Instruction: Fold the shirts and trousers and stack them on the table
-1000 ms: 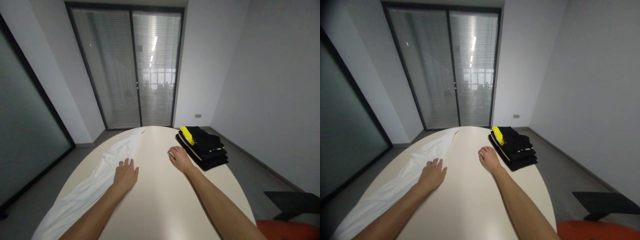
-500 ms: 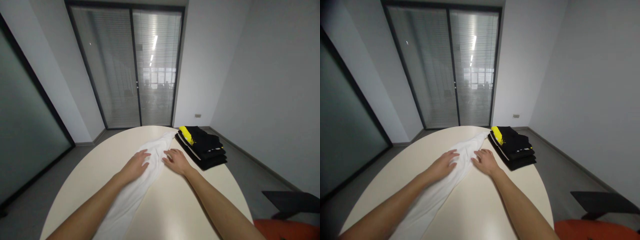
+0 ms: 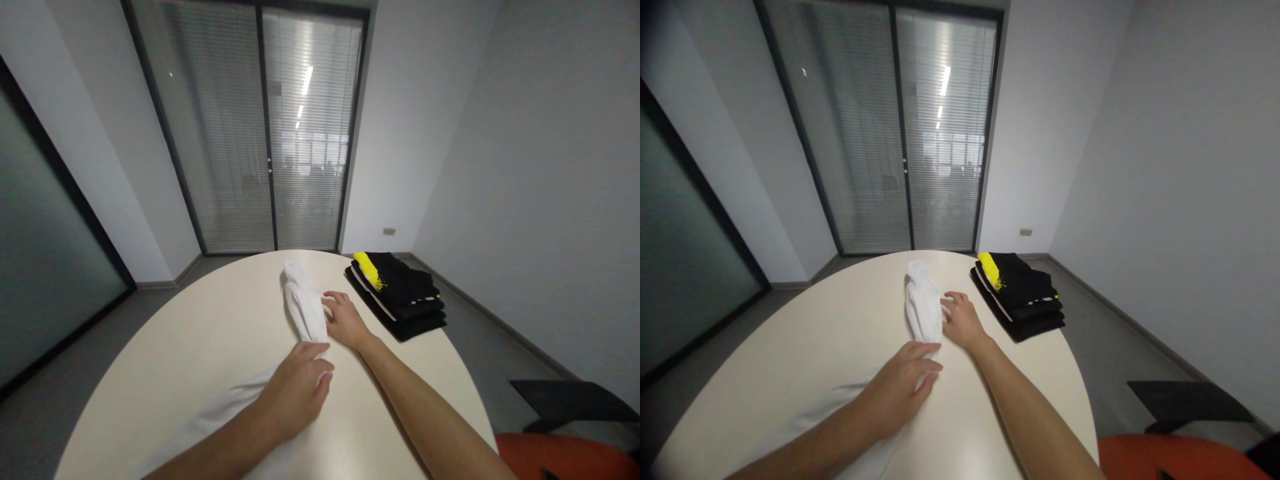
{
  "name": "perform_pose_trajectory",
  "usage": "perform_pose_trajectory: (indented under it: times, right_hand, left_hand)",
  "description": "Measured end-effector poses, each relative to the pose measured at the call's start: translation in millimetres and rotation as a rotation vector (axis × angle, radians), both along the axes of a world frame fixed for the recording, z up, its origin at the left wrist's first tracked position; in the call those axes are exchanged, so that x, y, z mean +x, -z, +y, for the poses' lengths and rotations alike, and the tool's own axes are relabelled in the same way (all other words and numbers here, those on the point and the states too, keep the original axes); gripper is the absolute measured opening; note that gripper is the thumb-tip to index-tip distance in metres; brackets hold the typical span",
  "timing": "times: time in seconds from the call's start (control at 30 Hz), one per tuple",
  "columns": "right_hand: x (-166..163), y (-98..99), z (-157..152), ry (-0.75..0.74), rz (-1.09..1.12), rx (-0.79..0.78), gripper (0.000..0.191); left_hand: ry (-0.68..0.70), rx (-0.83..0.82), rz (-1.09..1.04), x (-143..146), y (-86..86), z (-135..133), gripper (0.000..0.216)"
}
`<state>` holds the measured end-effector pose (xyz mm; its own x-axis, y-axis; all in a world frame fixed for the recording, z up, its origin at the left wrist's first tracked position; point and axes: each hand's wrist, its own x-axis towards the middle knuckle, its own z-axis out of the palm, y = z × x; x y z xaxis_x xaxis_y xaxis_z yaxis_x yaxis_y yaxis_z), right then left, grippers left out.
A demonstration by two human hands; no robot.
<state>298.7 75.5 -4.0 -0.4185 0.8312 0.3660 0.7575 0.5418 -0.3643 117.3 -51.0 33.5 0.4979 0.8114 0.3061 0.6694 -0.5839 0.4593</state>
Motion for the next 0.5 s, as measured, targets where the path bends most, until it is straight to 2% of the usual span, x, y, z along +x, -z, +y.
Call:
perform_pose_trajectory:
  times: [0.07, 0.17, 0.27, 0.37, 0.43, 0.5]
  right_hand:
    - [-1.9, -0.9, 0.9, -0.022, 0.174, 0.008, 0.046]
    - [-8.2, -6.2, -5.0, -0.005, 0.396, -0.011, 0.04]
    - [-17.2, -13.5, -19.5, -0.089, 0.389, -0.02, 0.027]
    - [-23.8, -15.3, -30.7, -0.136, 0.348, -0.076, 0.034]
    - [-24.7, -12.0, -30.2, -0.06, 0.427, -0.161, 0.027]
    - [-23.1, -7.4, -23.9, 0.051, 0.636, -0.264, 0.026]
  left_hand:
    - [0.053, -0.086, -0.005, 2.6, -10.8, 2.0, 0.031]
    - [0.11, -0.059, -0.049, -0.8, -10.1, 10.4, 0.031]
    - [0.213, 0.035, -0.052, -4.8, 0.9, 10.3, 0.025]
    - [0.237, 0.025, -0.087, -9.3, 6.9, 6.3, 0.023]
    - [0.201, -0.016, -0.164, -13.5, 7.0, 6.2, 0.025]
    - [0.129, -0.047, -0.238, -18.2, 6.4, 8.1, 0.026]
